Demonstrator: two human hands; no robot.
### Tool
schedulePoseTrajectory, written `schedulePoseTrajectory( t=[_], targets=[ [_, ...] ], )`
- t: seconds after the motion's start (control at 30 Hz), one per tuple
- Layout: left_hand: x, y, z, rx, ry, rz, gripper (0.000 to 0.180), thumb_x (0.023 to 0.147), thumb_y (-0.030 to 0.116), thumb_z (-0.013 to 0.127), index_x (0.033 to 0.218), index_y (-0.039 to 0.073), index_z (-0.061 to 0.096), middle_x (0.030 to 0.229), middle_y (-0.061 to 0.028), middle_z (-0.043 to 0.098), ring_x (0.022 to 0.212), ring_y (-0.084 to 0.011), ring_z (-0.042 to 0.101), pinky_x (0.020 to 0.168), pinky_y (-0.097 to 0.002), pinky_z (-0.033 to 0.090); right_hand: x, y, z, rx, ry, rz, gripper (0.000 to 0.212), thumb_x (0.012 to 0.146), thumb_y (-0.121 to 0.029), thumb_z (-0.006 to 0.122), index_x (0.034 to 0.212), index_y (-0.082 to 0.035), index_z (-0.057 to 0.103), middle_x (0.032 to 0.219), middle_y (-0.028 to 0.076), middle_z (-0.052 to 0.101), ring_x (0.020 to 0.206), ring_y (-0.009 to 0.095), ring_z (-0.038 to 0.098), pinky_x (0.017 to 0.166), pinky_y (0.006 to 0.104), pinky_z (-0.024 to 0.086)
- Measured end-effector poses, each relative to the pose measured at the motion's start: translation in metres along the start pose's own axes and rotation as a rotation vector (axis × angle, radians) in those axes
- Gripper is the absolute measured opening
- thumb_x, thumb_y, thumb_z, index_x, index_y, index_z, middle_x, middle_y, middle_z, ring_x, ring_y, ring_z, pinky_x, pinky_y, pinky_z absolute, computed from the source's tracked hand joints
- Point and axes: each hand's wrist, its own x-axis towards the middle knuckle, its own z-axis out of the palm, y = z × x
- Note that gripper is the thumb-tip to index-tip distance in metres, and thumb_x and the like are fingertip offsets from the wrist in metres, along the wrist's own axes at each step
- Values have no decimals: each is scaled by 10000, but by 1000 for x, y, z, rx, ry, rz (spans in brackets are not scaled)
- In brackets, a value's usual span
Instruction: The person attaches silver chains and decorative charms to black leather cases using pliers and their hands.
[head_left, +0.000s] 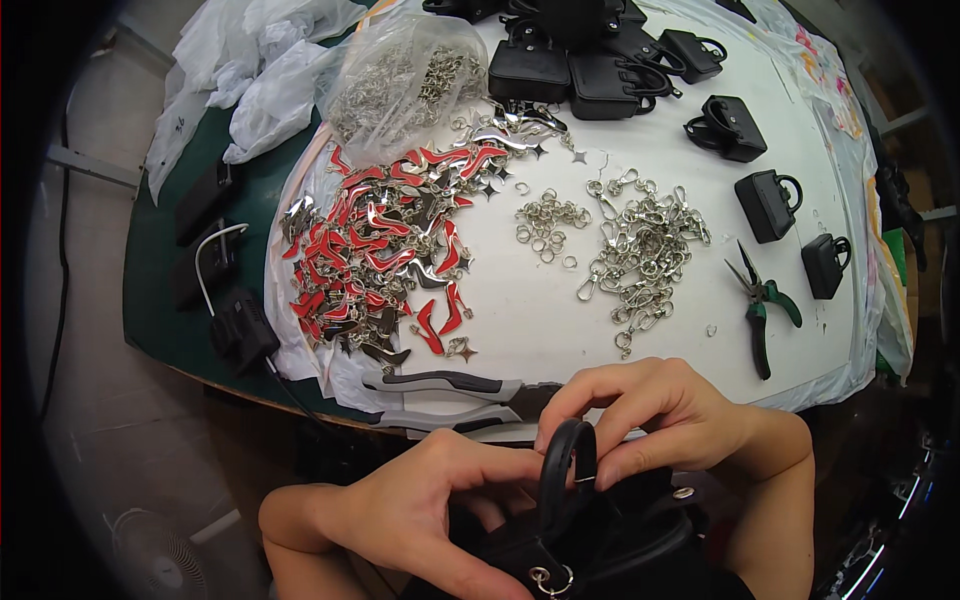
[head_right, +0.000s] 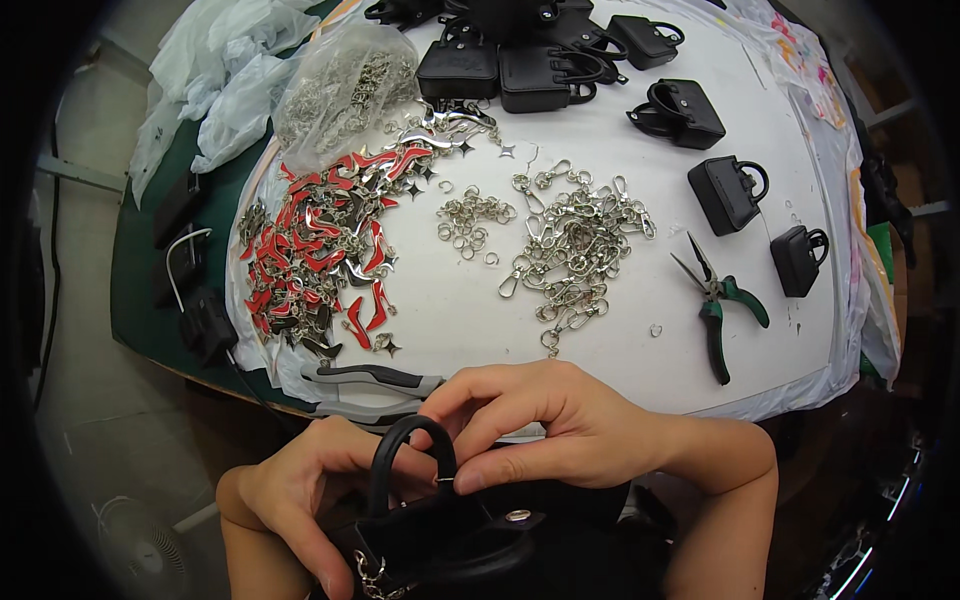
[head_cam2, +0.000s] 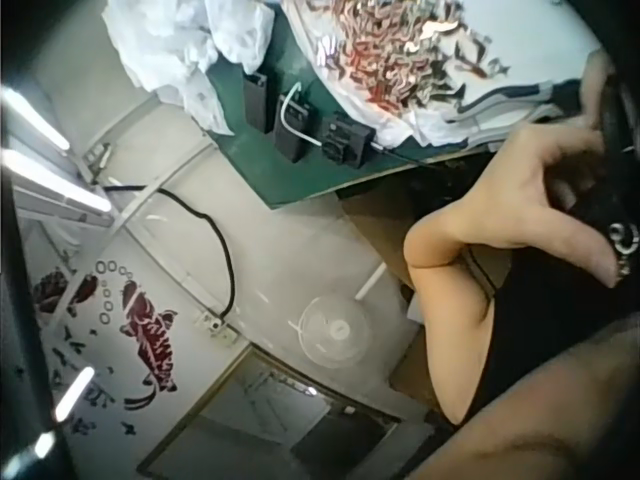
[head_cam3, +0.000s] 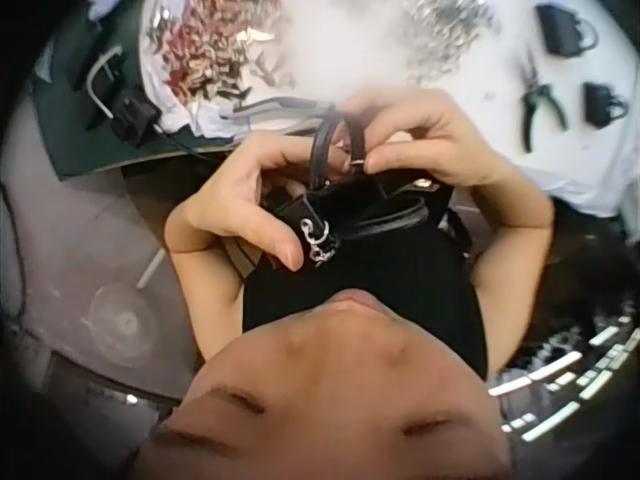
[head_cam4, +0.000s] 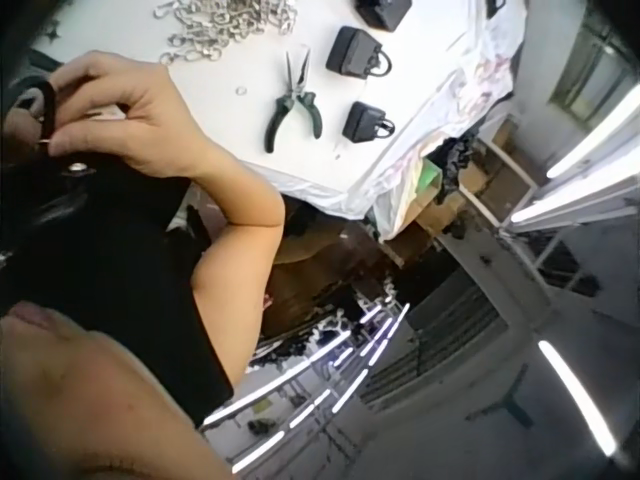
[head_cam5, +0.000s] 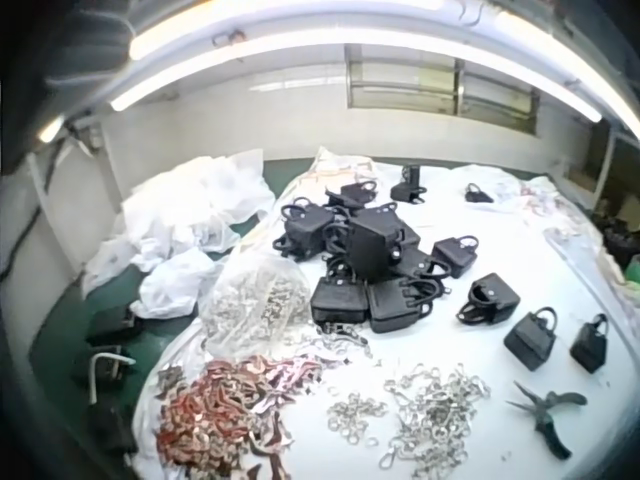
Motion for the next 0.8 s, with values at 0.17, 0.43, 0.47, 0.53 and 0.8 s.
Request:
schedulePoseTrajectory(
  t=[0.17,0.43,0.47,0.53,0.8],
  targets=[
    [4,16,-4,38,-65,-221,848,512,164,969,1226,-92,590,1141,-103,650,979,-126,591,794,-237,459,1,2,1,-25,-10,-8,132,867,-106,733,937,6,729,1192,126,612,1063,201,611,910,311,460],
    [3,9,-20,65,-158,-150,824,588,133,931,1275,-115,549,1133,-136,663,988,-136,609,839,-264,472,-3,8,5,-144,63,-79,92,792,-60,774,870,-13,764,1098,184,669,963,264,626,850,356,472],
    [1,1,-27,153,-252,12,915,578,155,966,1315,-138,509,1149,-175,663,1047,-162,610,923,-292,466,-3,9,6,-162,66,-95,92,789,-65,776,868,-18,767,1091,176,675,952,259,621,842,355,466],
    [2,2,-28,176,-245,25,893,588,133,957,1312,-139,511,1122,-172,672,1015,-152,616,890,-280,471,-3,13,6,-159,79,-100,102,786,-71,780,872,-19,769,1088,174,679,951,258,621,840,355,465],
    [4,8,-24,166,-220,-24,856,600,106,951,1298,-142,521,1087,-160,682,893,-97,608,772,-241,486,-2,17,7,-193,104,-148,140,769,-92,797,885,-19,772,1070,167,693,940,256,626,835,359,464]
  ],
)
